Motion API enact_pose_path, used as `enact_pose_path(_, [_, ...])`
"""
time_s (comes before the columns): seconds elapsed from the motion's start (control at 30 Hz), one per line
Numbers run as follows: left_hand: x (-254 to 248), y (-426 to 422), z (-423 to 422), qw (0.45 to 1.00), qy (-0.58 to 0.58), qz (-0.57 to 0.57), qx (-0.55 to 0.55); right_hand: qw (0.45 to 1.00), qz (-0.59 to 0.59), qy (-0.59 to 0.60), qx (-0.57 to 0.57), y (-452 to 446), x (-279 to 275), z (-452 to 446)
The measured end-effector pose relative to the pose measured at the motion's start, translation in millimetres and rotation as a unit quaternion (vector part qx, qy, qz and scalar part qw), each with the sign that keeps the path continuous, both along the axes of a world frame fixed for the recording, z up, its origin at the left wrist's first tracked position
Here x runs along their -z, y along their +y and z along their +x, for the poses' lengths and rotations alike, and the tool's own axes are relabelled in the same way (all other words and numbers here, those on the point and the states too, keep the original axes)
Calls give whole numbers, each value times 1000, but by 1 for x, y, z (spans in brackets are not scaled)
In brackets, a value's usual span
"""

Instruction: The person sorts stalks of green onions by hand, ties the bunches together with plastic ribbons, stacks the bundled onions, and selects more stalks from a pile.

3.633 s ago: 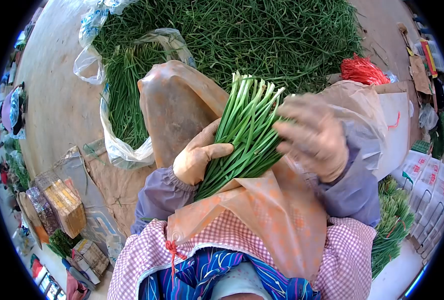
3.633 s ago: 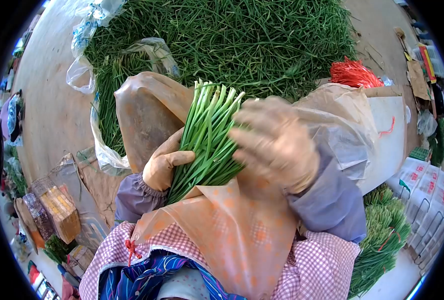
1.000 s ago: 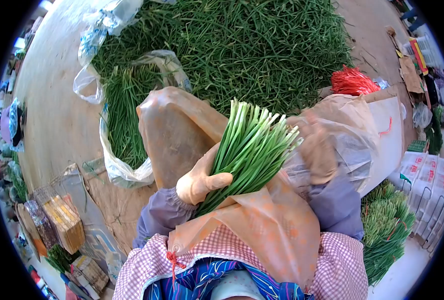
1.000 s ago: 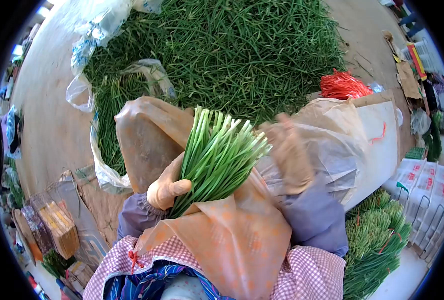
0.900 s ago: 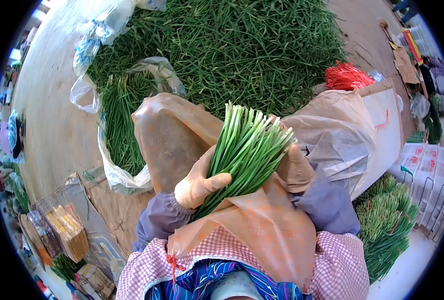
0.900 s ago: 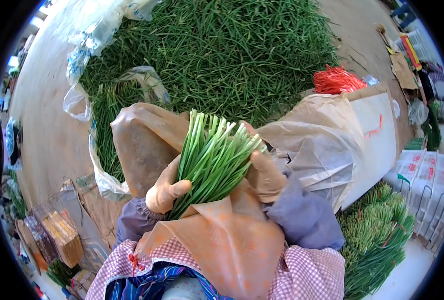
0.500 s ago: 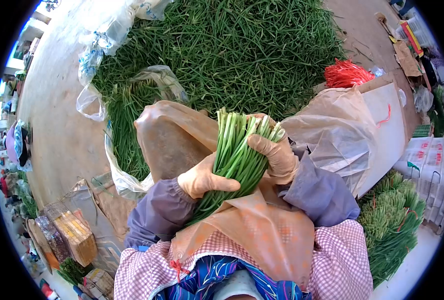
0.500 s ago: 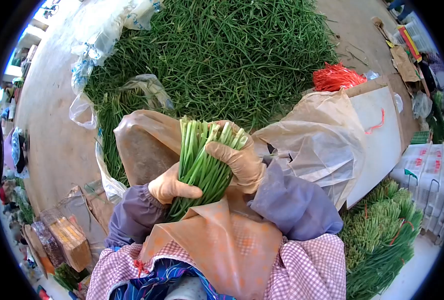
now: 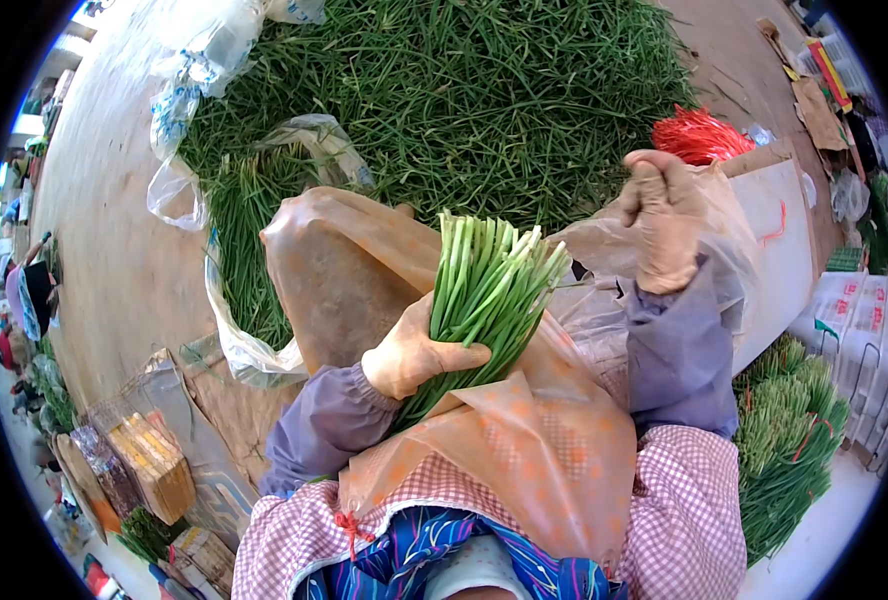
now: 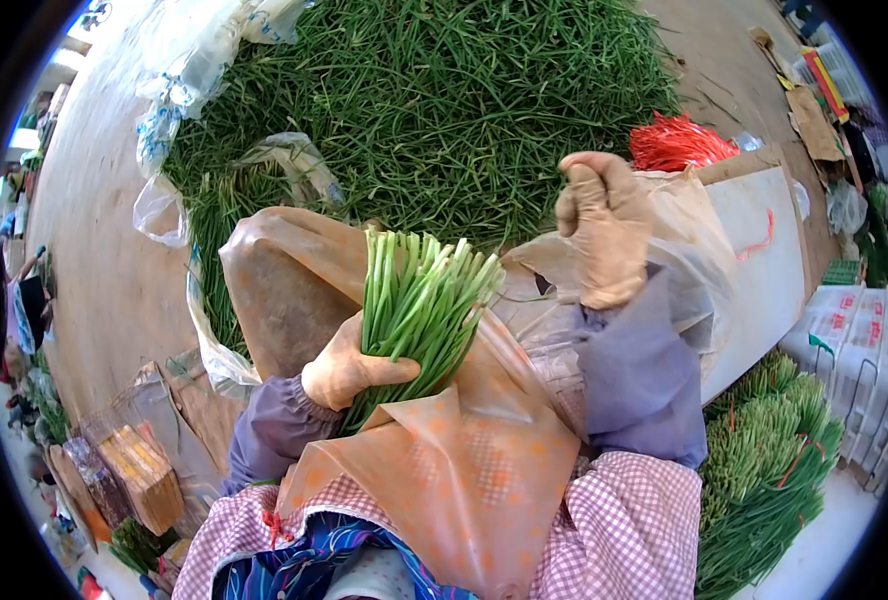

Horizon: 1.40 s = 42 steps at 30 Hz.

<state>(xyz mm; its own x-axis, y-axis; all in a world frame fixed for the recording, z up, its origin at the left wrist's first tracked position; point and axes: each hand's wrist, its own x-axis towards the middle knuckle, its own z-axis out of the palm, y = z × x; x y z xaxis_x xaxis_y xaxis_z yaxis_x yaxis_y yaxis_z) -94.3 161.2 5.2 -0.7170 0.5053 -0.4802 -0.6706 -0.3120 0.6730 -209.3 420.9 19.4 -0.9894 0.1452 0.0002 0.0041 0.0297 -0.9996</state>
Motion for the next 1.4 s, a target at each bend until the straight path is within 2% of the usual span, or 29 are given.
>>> enact_pose_path(0.1, [0, 1, 0, 1000, 14, -9, -10, 974, -51, -2, -220, -28, -38, 24])
enact_pose_path(0.13, [0, 3, -1, 999, 34, -16, -15, 958, 87, 81, -260, -40, -36, 33])
enact_pose_path(0.2, [-3, 3, -2, 999, 26, -14, -18, 897, 275, 175, -299, -54, -23, 38])
enact_pose_path(0.27, [-4, 2, -1, 999, 32, -25, -25, 851, 372, 200, -312, -62, -8, 38])
enact_pose_path(0.37, [-4, 1, -1, 997, 54, -48, -38, 911, 269, 85, -300, -63, -18, 33])
enact_pose_path(0.4, [-5, 1, -2, 997, 55, -45, -39, 966, 77, -18, -247, -60, -14, 32])
enact_pose_path(0.43, [-5, 1, -3, 997, 56, -41, -39, 968, -16, -121, -220, -49, -28, 21])
enact_pose_path(0.47, [-4, 0, -3, 998, 46, -37, -35, 981, -92, -75, -156, -40, -33, 12])
enact_pose_path(0.5, [-1, 0, -3, 998, 36, -34, -31, 961, -230, -28, -152, -20, -24, -5])
enact_pose_path(0.57, [4, -3, -2, 999, 21, -19, -33, 971, -238, -8, 33, 4, -15, -24])
enact_pose_path(0.63, [9, -5, -3, 999, 16, 18, -30, 988, -149, 34, 26, -4, -1, -14])
enact_pose_path(0.67, [5, -7, -5, 999, -4, 40, -26, 930, -342, -45, -126, 9, 52, -10])
enact_pose_path(0.73, [-8, -3, -11, 997, -22, 68, -40, 874, -417, -202, -149, -6, 60, 32])
enact_pose_path(0.8, [-9, -3, -14, 998, -30, 50, -26, 716, -586, -266, -270, -40, 49, 55])
enact_pose_path(0.83, [-11, -2, -15, 999, -34, 32, -21, 880, -378, -221, -186, -57, 28, 73])
enact_pose_path(0.9, [-13, 1, -14, 999, -5, -25, -34, 845, -447, -246, -161, -84, 10, 72])
enact_pose_path(0.97, [-14, 0, -22, 996, 22, -78, -26, 867, -408, -248, -143, -98, 5, 63])
enact_pose_path(1.03, [-20, 1, -31, 986, 43, -158, -3, 907, -357, -160, -158, -105, -8, 54])
enact_pose_path(1.13, [-37, 20, -51, 949, 162, -271, 10, 950, -255, -101, -152, -96, -27, 30])
enact_pose_path(1.2, [-48, 50, -71, 923, 282, -261, -26, 967, -228, -11, -112, -82, -35, 6])
enact_pose_path(1.23, [-54, 69, -83, 904, 340, -255, -45, 974, -205, 14, -100, -65, -56, -7])
enact_pose_path(1.27, [-70, 95, -94, 911, 353, -204, -62, 983, -148, 53, -98, -41, -81, -18])
enact_pose_path(1.3, [-90, 124, -105, 915, 364, -154, -79, 977, -180, 46, -101, -18, -111, -24])
enact_pose_path(1.37, [-127, 181, -121, 920, 387, -14, -52, 979, -132, 116, -101, 31, -158, -33])
enact_pose_path(1.4, [-145, 207, -125, 919, 395, -5, -24, 981, -84, 114, -131, 59, -188, -32])
